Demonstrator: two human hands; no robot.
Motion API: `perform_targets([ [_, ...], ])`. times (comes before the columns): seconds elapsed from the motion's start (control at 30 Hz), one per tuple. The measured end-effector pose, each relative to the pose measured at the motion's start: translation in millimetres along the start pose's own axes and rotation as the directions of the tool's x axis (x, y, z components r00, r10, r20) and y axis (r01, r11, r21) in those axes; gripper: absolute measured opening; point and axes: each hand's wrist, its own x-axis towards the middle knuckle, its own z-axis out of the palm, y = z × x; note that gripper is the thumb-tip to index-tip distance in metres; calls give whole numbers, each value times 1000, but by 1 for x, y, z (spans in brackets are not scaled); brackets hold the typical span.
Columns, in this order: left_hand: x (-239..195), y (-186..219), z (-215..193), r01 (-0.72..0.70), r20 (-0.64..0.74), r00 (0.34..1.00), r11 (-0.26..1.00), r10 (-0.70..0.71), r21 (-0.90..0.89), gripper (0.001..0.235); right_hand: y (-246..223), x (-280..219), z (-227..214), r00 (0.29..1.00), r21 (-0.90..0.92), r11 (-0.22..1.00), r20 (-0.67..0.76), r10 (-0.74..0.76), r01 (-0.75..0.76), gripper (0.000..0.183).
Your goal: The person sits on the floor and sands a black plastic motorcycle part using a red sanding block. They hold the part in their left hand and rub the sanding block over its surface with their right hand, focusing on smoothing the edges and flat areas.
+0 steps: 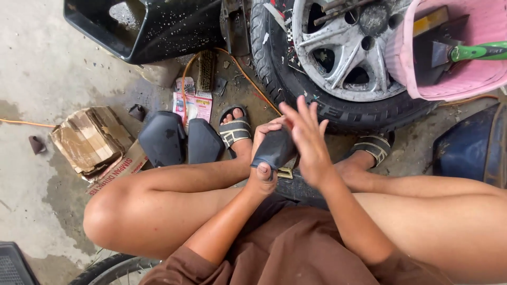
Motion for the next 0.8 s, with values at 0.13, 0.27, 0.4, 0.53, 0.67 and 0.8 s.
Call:
perform_targets([
  [0.13, -19, 5, 4, 27, -16, 1000, 999, -26, 18, 93, -30, -13, 2, 990, -219, 967, 72, -119, 132, 55],
  [0.27, 2, 3, 10, -13, 19, 1000, 999, 12, 52, 98, -4, 0, -2, 996, -9, 996, 24, 86, -86, 53],
  [0.4, -8, 11, 2, 31, 33, 999, 999, -33, 35, 94, -36, -19, 6, 986, -191, 967, 57, -160, 168, 50],
  [0.53, -4, 15, 7, 100, 118, 989, 994, -95, -46, 90, -29, 0, 0, 1000, -124, 992, 26, 1, 2, 68],
  [0.67, -11, 7, 7, 91, 60, 995, 992, -86, -88, 93, -36, -24, 13, 981, -285, 938, 69, -183, 195, 55],
  [0.8, 5, 4, 9, -31, 26, 999, 995, 33, -90, 96, -20, -6, 4, 999, -44, 999, 11, -30, 30, 55],
])
